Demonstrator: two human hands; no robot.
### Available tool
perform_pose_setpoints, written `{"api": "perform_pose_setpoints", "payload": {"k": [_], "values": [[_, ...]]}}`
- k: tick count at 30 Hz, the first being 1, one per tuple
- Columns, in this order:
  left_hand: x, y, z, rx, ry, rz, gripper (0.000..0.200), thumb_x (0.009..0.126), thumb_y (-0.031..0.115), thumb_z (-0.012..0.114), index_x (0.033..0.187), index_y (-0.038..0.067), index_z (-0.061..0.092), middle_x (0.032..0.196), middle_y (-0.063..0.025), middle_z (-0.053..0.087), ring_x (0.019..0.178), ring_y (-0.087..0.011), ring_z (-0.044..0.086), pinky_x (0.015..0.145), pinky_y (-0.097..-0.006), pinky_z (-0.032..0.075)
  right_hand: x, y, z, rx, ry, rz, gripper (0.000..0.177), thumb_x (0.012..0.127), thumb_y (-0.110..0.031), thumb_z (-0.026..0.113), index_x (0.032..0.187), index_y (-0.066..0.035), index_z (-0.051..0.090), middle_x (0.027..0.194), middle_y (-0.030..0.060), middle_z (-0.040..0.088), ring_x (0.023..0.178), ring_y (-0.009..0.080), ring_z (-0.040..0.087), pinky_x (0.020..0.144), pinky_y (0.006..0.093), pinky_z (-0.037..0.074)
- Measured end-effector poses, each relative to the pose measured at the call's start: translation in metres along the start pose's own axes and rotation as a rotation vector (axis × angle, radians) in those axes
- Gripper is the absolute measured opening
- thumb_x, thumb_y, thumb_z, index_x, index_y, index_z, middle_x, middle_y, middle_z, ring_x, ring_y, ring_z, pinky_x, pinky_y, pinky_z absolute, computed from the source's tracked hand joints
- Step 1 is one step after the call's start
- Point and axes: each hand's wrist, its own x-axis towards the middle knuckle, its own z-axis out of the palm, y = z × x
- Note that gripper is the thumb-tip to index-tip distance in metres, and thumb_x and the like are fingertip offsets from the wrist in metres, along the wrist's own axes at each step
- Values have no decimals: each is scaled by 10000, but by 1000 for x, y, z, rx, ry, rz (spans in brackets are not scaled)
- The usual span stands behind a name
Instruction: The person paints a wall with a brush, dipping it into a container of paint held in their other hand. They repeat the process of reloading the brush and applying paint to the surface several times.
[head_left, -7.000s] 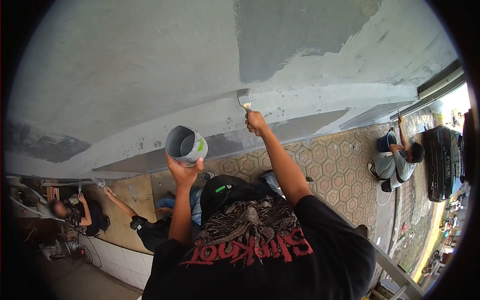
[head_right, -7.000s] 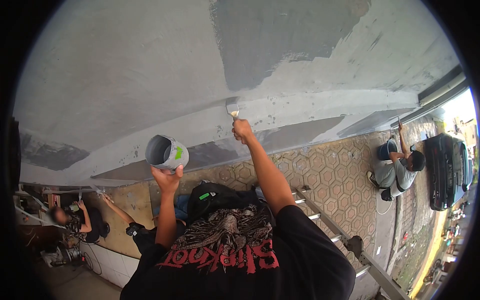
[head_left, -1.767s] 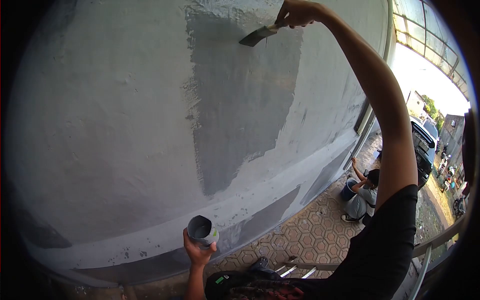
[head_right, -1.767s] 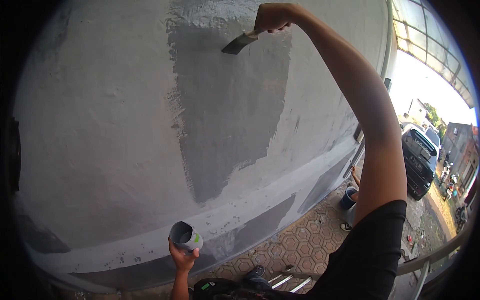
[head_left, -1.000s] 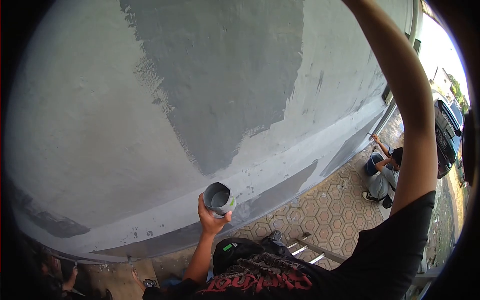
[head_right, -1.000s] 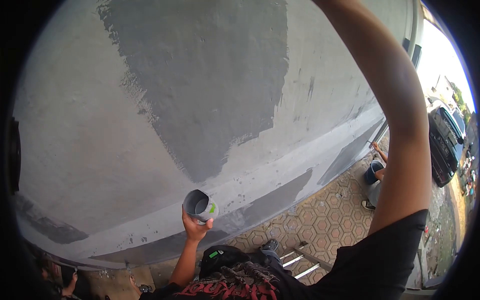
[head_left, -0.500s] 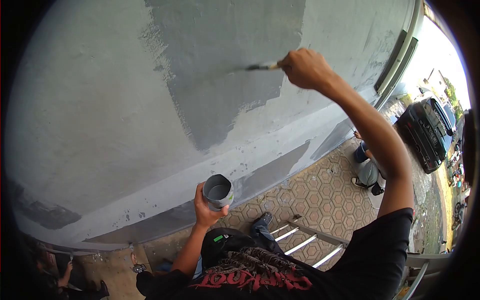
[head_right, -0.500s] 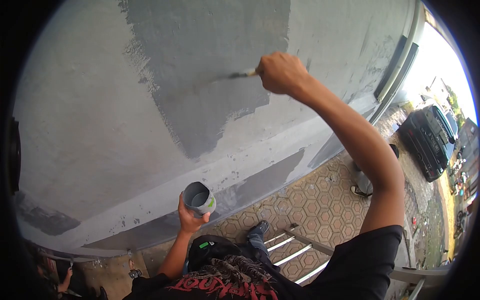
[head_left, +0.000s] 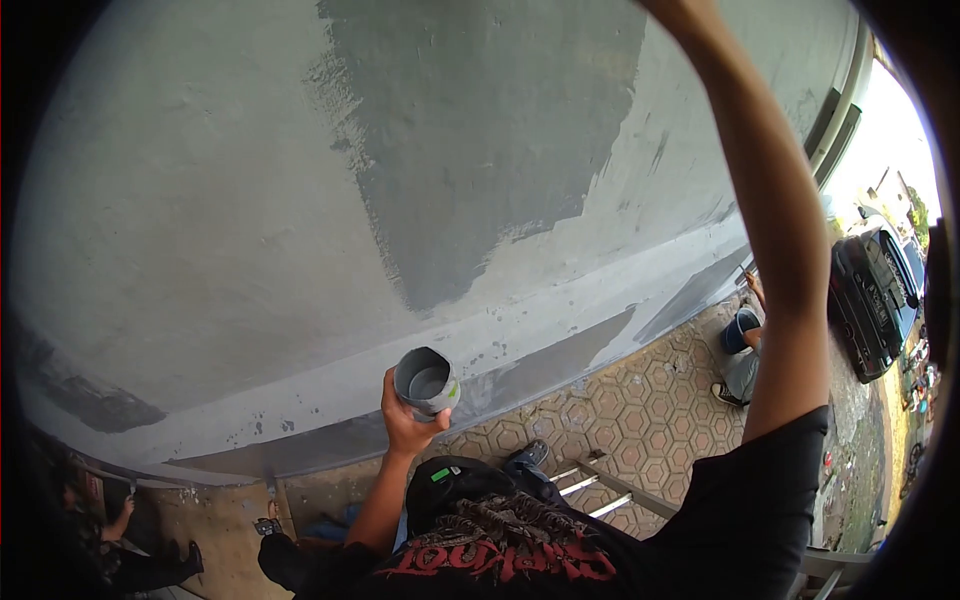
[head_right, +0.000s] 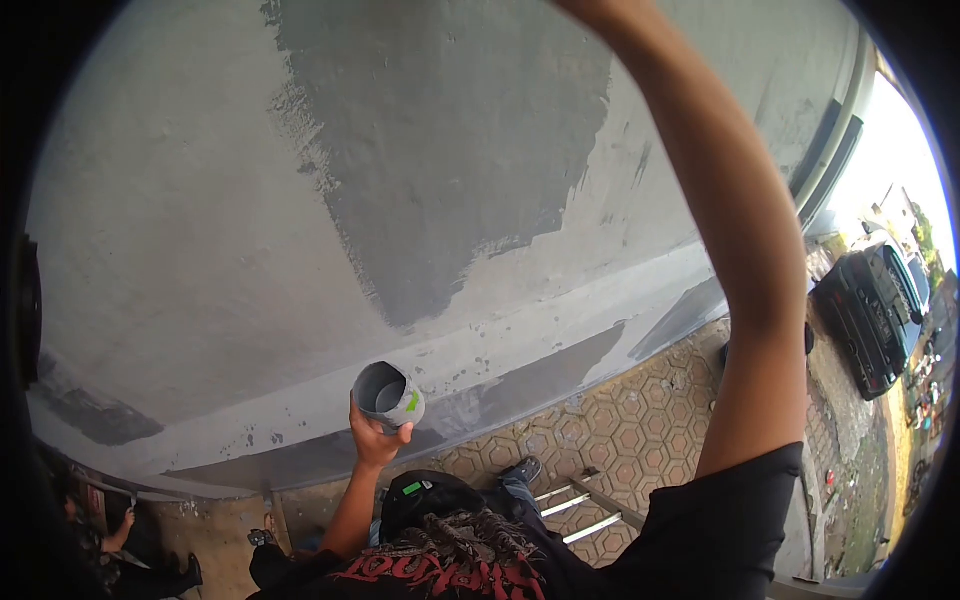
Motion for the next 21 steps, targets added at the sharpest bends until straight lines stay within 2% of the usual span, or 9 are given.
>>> {"api": "perform_pose_setpoints", "payload": {"k": [2, 3, 4, 5, 11, 14, 18, 20, 21], "values": [[1, -3, -1, 11, -7, 2, 856, 703, 252, 892, 1346, -21, 398, 1234, -141, 566, 1152, -232, 602, 990, -376, 487, -58, 27, 87, -85, 128, -277, 214, 981, -94, 529, 933, 10, 710, 707, 194, 664, 566, 348, 642, 497, 460, 499], [3, -4, -3, 24, -20, 5, 849, 703, 252, 892, 1341, -19, 401, 1229, -141, 568, 1149, -233, 604, 984, -377, 492, -100, 11, 88, -162, -18, -234, 233, 994, -103, 512, 977, 20, 709, 722, 203, 634, 585, 355, 638, 519, 468, 500], [4, -5, -5, 22, -20, 6, 849, 703, 252, 892, 1341, -19, 401, 1229, -141, 568, 1149, -233, 604, 984, -377, 492, -133, 4, 95, -102, -146, -146, 270, 893, -66, 540, 1125, -36, 674, 756, 216, 636, 645, 374, 671, 573, 468, 536], [4, -6, -6, 29, -19, 13, 841, 702, 255, 892, 1334, -15, 407, 1225, -141, 570, 1145, -233, 605, 981, -378, 494, -166, 2, 107, -48, -243, -114, 271, 895, -67, 548, 1136, -37, 670, 786, 222, 642, 647, 375, 670, 570, 457, 537], [-3, -6, -8, 49, -10, 22, 828, 700, 267, 889, 1327, 0, 420, 1220, -139, 573, 1130, -234, 608, 987, -382, 486, -261, 7, 144, -42, -736, -85, 170, 828, -64, 605, 902, -33, 756, 796, 216, 698, 726, 372, 708, 624, 452, 567], [-11, -7, -11, 48, 3, 7, 825, 697, 265, 884, 1328, 1, 423, 1212, -135, 579, 1129, -233, 608, 991, -383, 482, -223, 10, 133, -104, -625, -61, 181, 810, -64, 613, 885, -54, 777, 819, 215, 713, 757, 368, 716, 653, 446, 576], [-15, -9, -14, 45, 13, -7, 805, 695, 249, 874, 1320, -2, 433, 1200, -129, 587, 1132, -224, 607, 986, -378, 483, -136, 1, 88, -135, -377, -76, 277, 813, -63, 606, 1003, -130, 796, 819, 193, 718, 764, 372, 712, 661, 438, 573], [-17, -9, -12, 34, 19, -25, 802, 694, 248, 874, 1317, -3, 436, 1202, -128, 587, 1129, -221, 608, 984, -376, 483, -102, -1, 67, -178, -285, -103, 251, 841, -108, 619, 1021, -127, 793, 829, 184, 715, 752, 370, 705, 650, 437, 564], [-18, -9, -12, 26, 29, -35, 798, 693, 247, 873, 1314, -4, 439, 1204, -127, 587, 1126, -219, 610, 982, -374, 484, -84, -15, 40, -177, -268, -84, 243, 895, -93, 587, 1038, -54, 779, 855, 208, 726, 728, 330, 706, 635, 424, 554]]}}
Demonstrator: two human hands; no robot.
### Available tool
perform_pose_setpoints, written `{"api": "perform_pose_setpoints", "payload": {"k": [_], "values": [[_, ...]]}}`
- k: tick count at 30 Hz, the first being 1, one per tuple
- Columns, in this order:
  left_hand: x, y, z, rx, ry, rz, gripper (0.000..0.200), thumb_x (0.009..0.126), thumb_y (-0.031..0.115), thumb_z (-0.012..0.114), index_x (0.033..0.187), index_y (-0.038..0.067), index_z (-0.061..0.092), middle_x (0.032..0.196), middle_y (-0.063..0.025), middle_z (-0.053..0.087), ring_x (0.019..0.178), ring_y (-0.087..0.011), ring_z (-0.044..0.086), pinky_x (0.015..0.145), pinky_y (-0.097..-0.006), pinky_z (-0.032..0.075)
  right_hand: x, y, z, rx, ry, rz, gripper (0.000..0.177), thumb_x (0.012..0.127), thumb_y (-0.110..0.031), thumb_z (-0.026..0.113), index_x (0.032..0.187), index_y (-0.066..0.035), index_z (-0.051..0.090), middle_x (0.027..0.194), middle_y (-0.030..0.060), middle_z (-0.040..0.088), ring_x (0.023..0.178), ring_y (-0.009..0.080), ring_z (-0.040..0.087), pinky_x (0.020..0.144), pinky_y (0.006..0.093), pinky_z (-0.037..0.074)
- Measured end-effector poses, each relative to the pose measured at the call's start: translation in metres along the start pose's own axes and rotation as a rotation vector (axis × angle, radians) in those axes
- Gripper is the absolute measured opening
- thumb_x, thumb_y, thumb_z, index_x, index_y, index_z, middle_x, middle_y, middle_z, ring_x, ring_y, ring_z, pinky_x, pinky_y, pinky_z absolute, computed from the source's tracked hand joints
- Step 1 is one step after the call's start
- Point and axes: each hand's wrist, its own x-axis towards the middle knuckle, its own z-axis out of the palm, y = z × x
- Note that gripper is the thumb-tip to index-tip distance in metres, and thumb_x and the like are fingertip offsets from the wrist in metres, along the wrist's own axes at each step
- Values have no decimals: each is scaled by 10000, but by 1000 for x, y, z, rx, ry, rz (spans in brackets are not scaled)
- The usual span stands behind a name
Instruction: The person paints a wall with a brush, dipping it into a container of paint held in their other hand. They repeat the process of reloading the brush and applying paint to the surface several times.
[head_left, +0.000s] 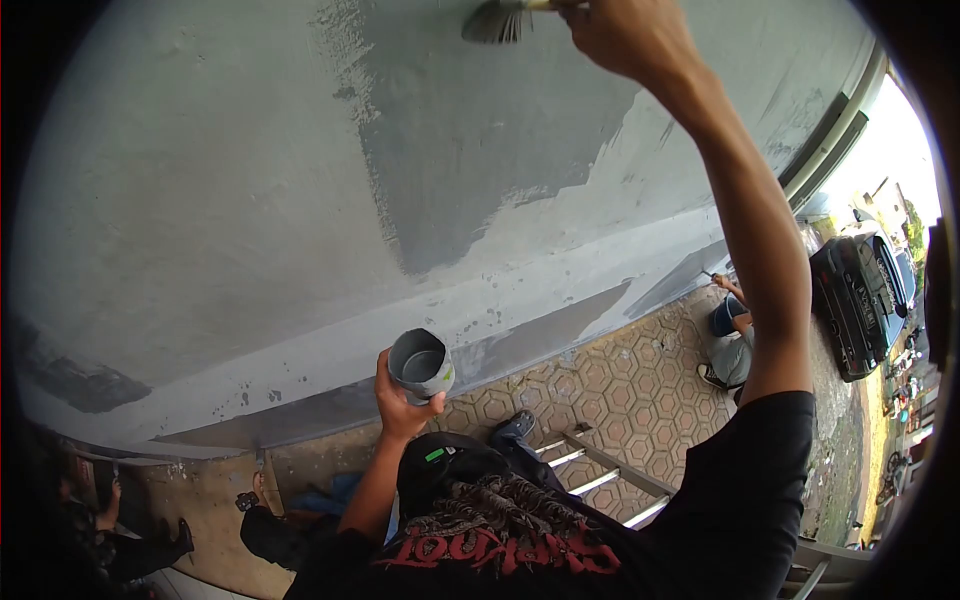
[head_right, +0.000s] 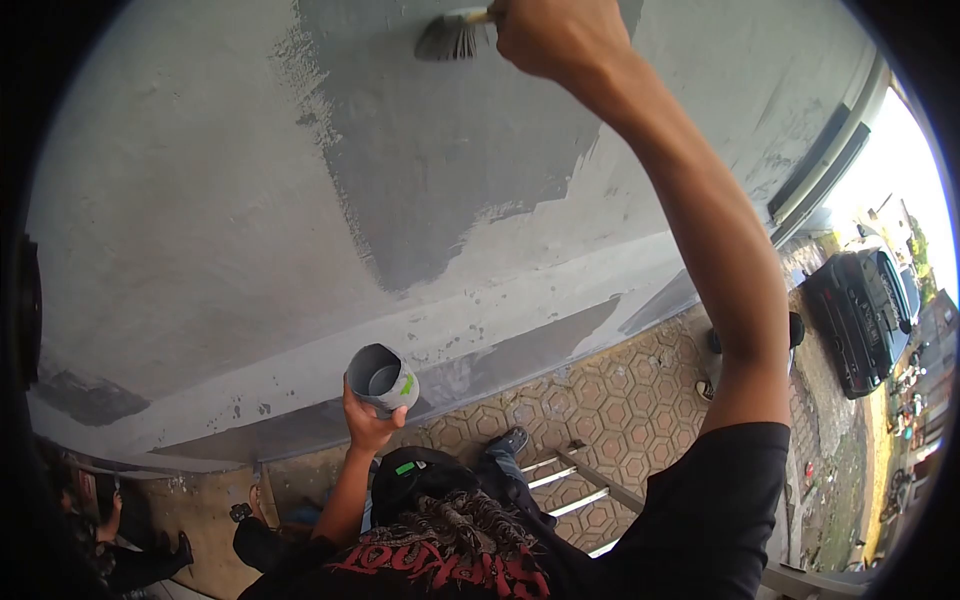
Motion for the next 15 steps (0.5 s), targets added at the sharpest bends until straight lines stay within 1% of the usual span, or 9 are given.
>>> {"api": "perform_pose_setpoints", "payload": {"k": [1, 2, 3, 5, 8, 11, 12, 13, 15], "values": [[0, 0, 0, 5, -5, -9, 798, 693, 247, 873, 1314, -4, 439, 1204, -127, 587, 1126, -219, 610, 982, -374, 484, 8, -5, -24, 4, 16, 19, 255, 948, -79, 555, 1055, 18, 765, 881, 231, 737, 704, 289, 707, 619, 411, 544], [0, 0, 1, 8, -15, -5, 807, 693, 247, 874, 1320, -7, 435, 1207, -128, 586, 1122, -220, 612, 980, -373, 486, 22, 7, -21, 73, 239, 39, 243, 940, -69, 569, 1055, 15, 766, 880, 236, 736, 690, 284, 710, 591, 409, 538], [0, -1, 2, 10, -25, -2, 815, 692, 248, 875, 1326, -10, 431, 1209, -128, 586, 1119, -222, 614, 978, -372, 488, 19, -5, -47, 142, 254, 96, 234, 931, -60, 592, 1075, 7, 764, 881, 235, 738, 661, 273, 699, 573, 405, 526], [-3, -8, 3, 17, -25, -16, 832, 691, 248, 879, 1335, -14, 422, 1213, -129, 585, 1122, -223, 614, 981, -375, 488, 24, 15, -37, 100, 529, -87, 235, 934, -62, 608, 1104, 5, 756, 867, 220, 740, 605, 236, 656, 520, 382, 484], [-2, -5, 8, -8, -31, -23, 864, 688, 249, 886, 1352, -23, 405, 1222, -131, 581, 1132, -227, 609, 984, -378, 487, 1, 2, -27, 166, 383, 96, 239, 942, -56, 595, 1108, 22, 748, 851, 217, 728, 611, 225, 644, 531, 372, 484], [-5, -7, 12, -38, -23, -34, 885, 686, 256, 894, 1359, -28, 394, 1224, -133, 580, 1135, -230, 606, 984, -378, 487, -50, 14, 77, 114, 364, 98, 262, 961, -99, 605, 1137, 61, 714, 758, 163, 700, 585, 204, 603, 550, 351, 485], [-6, -9, 11, -35, -9, -27, 892, 684, 260, 898, 1360, -30, 392, 1220, -133, 583, 1133, -231, 608, 984, -376, 487, -77, 15, 127, 185, 347, 134, 275, 867, -154, 636, 1110, -150, 766, 830, 172, 691, 707, 364, 686, 628, 444, 552], [-6, -11, 10, -34, -17, -34, 892, 684, 260, 898, 1360, -30, 392, 1220, -133, 583, 1133, -231, 608, 984, -376, 487, -112, -3, 150, 224, 242, 204, 334, 885, -164, 640, 1207, -193, 721, 825, 157, 650, 655, 358, 659, 597, 457, 534], [-10, -16, 10, -23, 14, 14, 895, 685, 273, 901, 1358, -29, 395, 1223, -138, 581, 1126, -235, 611, 980, -375, 491, -173, -31, 208, 352, 200, 332, 296, 885, -136, 667, 1168, -171, 750, 760, 129, 616, 630, 332, 612, 593, 430, 490]]}}
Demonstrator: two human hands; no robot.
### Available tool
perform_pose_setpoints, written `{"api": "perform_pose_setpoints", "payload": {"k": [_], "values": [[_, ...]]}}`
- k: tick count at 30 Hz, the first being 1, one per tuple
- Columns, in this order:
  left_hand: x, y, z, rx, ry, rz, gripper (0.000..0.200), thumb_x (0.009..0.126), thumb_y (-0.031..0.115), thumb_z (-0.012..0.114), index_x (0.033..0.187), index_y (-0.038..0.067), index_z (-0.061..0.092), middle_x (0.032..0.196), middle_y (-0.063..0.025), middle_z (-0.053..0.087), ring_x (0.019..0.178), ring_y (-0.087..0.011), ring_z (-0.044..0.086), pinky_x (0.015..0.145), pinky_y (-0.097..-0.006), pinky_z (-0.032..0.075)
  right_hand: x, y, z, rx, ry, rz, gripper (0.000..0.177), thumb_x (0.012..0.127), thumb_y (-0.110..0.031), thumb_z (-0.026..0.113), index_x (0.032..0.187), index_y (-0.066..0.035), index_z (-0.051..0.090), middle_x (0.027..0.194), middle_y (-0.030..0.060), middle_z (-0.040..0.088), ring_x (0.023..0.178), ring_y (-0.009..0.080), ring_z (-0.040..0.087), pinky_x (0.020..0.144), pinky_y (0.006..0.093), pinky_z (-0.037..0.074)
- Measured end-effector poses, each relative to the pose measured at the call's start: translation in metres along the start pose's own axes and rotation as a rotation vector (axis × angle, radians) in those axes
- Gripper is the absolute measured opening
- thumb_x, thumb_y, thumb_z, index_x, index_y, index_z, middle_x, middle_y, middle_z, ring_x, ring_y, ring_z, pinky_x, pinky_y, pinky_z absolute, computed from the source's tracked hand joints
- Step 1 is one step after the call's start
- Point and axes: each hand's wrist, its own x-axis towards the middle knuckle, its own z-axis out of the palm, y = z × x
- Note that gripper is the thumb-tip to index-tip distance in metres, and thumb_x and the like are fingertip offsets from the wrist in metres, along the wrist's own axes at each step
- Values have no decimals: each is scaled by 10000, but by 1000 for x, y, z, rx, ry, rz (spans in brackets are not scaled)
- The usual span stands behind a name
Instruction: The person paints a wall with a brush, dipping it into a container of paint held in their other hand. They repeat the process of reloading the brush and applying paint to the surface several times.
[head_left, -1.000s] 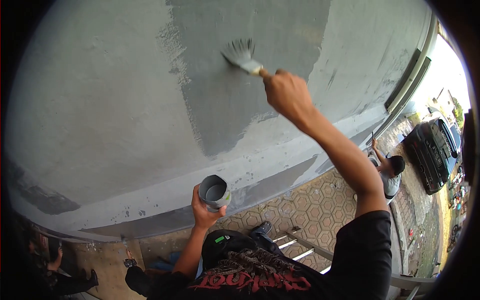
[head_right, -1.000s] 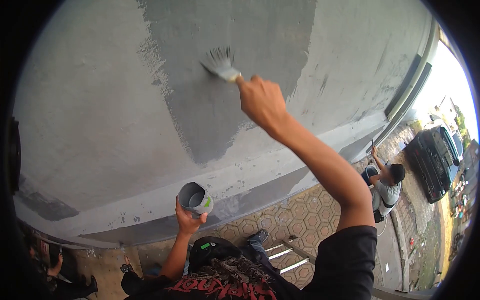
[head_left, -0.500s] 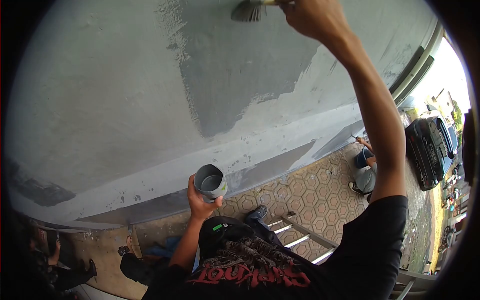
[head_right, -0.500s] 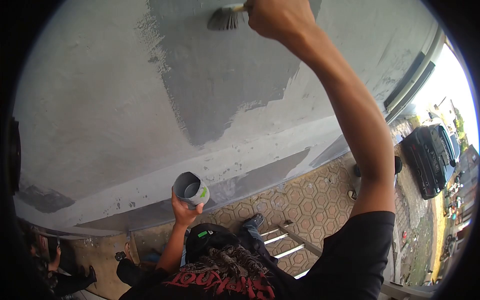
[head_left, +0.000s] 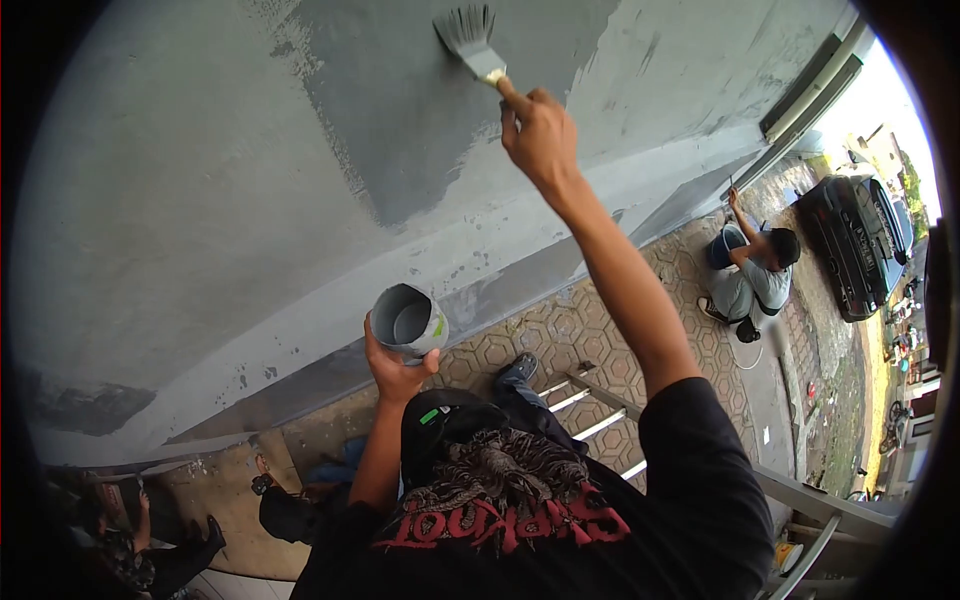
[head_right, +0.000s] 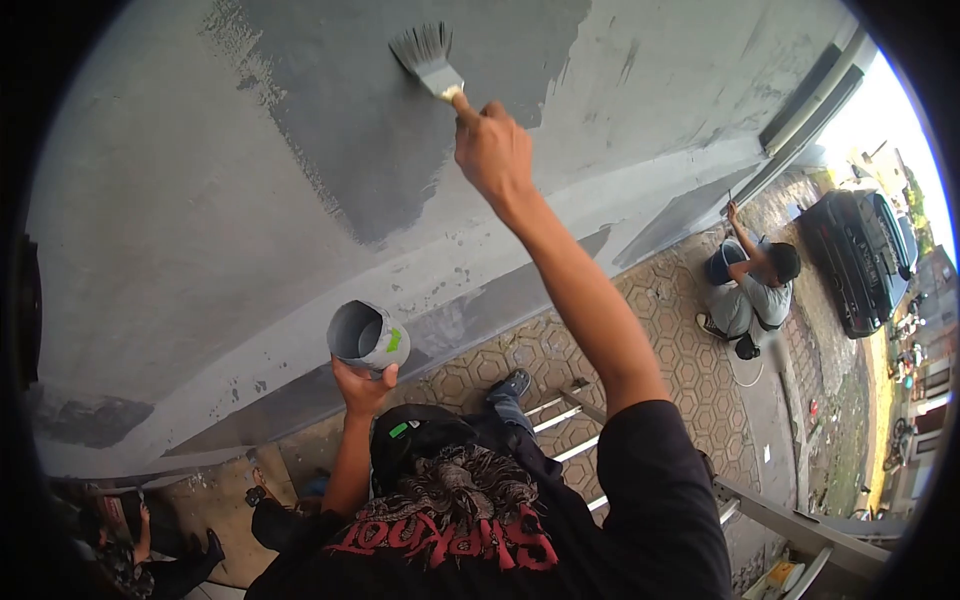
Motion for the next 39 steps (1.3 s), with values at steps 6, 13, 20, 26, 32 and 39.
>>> {"api": "perform_pose_setpoints", "payload": {"k": [6, 13, 20, 26, 32, 39], "values": [[-5, 14, -5, 42, -39, -113, 877, 681, 294, 903, 1339, -22, 417, 1262, -147, 559, 1151, -238, 594, 989, -380, 483, -164, 26, 79, 51, -415, 263, 296, 867, -136, 628, 1135, -166, 750, 816, 203, 657, 721, 398, 672, 659, 481, 543], [-8, 3, -15, 118, -39, -100, 917, 686, 294, 906, 1374, -29, 393, 1279, -151, 549, 1183, -250, 584, 1012, -388, 478, -154, 59, 76, -68, -556, 288, 271, 853, -103, 597, 1047, -162, 777, 848, 223, 702, 779, 391, 704, 686, 471, 572], [-11, -10, -21, 114, 21, -75, 941, 682, 249, 902, 1402, -35, 366, 1320, -159, 516, 1218, -262, 566, 1042, -408, 474, -71, 46, 10, -22, -77, 229, 258, 860, -150, 695, 1092, -217, 787, 757, 74, 654, 592, 272, 623, 534, 381, 476], [0, -13, -17, 119, -9, -90, 927, 676, 206, 892, 1398, -45, 367, 1326, -163, 515, 1236, -263, 557, 1059, -404, 464, -65, 49, -1, 91, 166, 156, 324, 835, -122, 731, 1133, -241, 778, 779, 27, 651, 545, 184, 583, 491, 326, 437], [7, -8, -8, 95, 23, -94, 933, 666, 182, 893, 1398, -56, 365, 1344, -170, 511, 1240, -264, 559, 1068, -406, 461, -152, 50, 59, 295, 228, 267, 448, 792, -12, 747, 1190, -217, 755, 833, 16, 626, 520, 110, 532, 471, 269, 424], [1, -17, -18, 154, 28, -135, 932, 671, 163, 890, 1404, -62, 359, 1356, -172, 507, 1250, -269, 557, 1081, -416, 462, -177, 51, 111, 286, -93, 474, 333, 844, -77, 704, 1163, -164, 738, 795, 112, 652, 642, 291, 626, 607, 411, 498]]}}
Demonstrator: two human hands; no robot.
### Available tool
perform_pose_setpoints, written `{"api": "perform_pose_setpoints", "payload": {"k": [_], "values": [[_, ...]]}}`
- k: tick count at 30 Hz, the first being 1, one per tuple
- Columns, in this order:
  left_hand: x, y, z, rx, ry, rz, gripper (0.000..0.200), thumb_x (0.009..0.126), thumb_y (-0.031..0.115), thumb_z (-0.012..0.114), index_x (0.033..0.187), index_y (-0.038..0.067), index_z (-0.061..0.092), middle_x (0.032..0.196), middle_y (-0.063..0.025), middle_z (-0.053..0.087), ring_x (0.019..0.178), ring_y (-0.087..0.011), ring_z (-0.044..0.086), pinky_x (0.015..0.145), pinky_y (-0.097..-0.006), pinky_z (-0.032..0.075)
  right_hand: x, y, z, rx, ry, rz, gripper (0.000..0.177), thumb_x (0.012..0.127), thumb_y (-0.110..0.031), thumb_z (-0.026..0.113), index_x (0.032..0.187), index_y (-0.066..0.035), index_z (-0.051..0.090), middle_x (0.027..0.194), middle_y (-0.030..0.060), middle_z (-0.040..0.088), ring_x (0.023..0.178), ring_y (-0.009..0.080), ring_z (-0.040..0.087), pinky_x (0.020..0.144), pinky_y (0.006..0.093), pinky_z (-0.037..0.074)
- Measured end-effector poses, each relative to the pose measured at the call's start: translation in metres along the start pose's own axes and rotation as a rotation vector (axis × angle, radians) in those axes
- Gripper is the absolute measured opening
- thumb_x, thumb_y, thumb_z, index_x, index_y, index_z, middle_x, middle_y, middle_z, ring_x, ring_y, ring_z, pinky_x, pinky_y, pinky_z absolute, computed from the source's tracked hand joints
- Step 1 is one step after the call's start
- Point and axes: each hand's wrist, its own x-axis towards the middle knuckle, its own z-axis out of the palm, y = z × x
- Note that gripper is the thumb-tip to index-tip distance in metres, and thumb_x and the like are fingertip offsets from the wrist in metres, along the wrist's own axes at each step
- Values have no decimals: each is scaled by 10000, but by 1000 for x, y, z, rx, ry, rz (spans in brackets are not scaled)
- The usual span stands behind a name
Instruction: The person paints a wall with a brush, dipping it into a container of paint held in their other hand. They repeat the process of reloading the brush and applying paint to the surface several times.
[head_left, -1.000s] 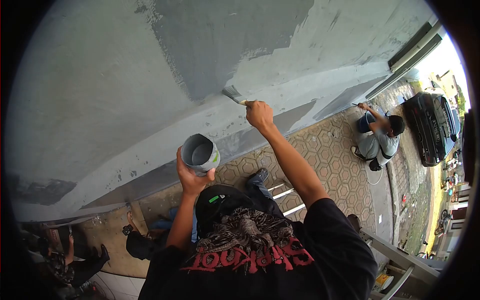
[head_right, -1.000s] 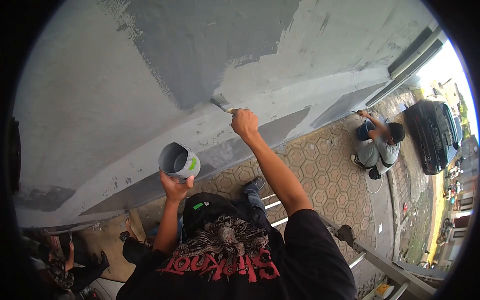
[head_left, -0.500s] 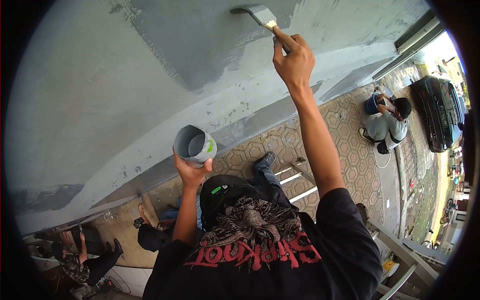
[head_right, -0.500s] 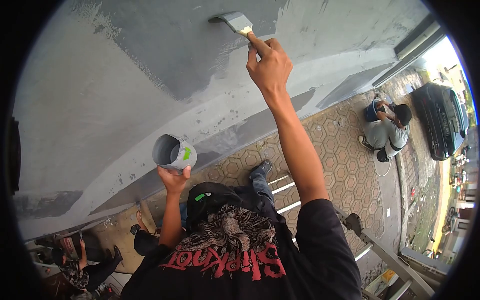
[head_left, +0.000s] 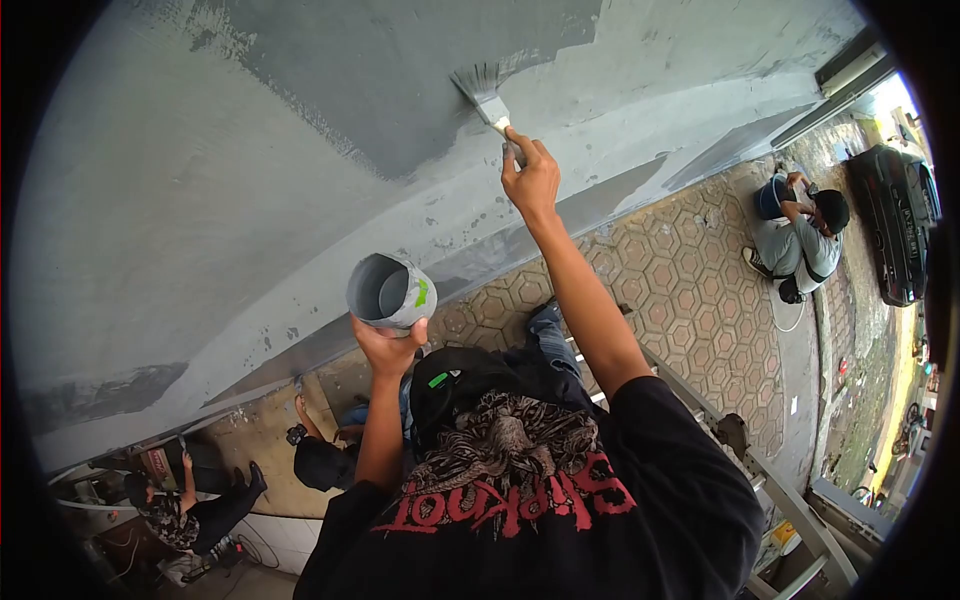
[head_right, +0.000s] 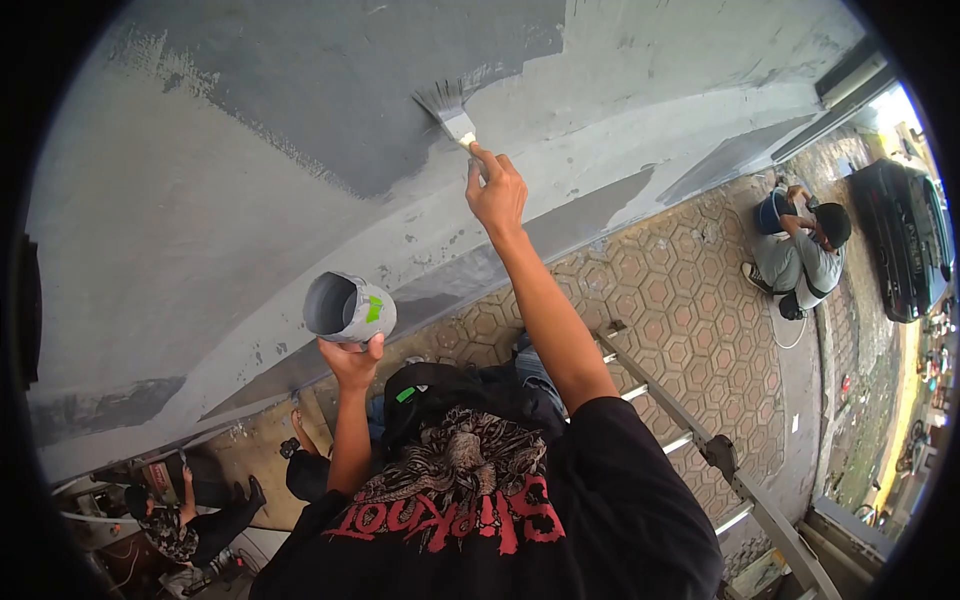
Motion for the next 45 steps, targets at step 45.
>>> {"api": "perform_pose_setpoints", "payload": {"k": [45], "values": [[6, -7, 16, -31, -44, -12, 935, 679, 177, 892, 1410, -55, 358, 1365, -172, 499, 1261, -263, 548, 1080, -416, 476, -16, -1, -33, 74, -503, 222, 274, 899, -186, 645, 1155, -144, 734, 625, 117, 615, 588, 306, 591, 622, 421, 484]]}}
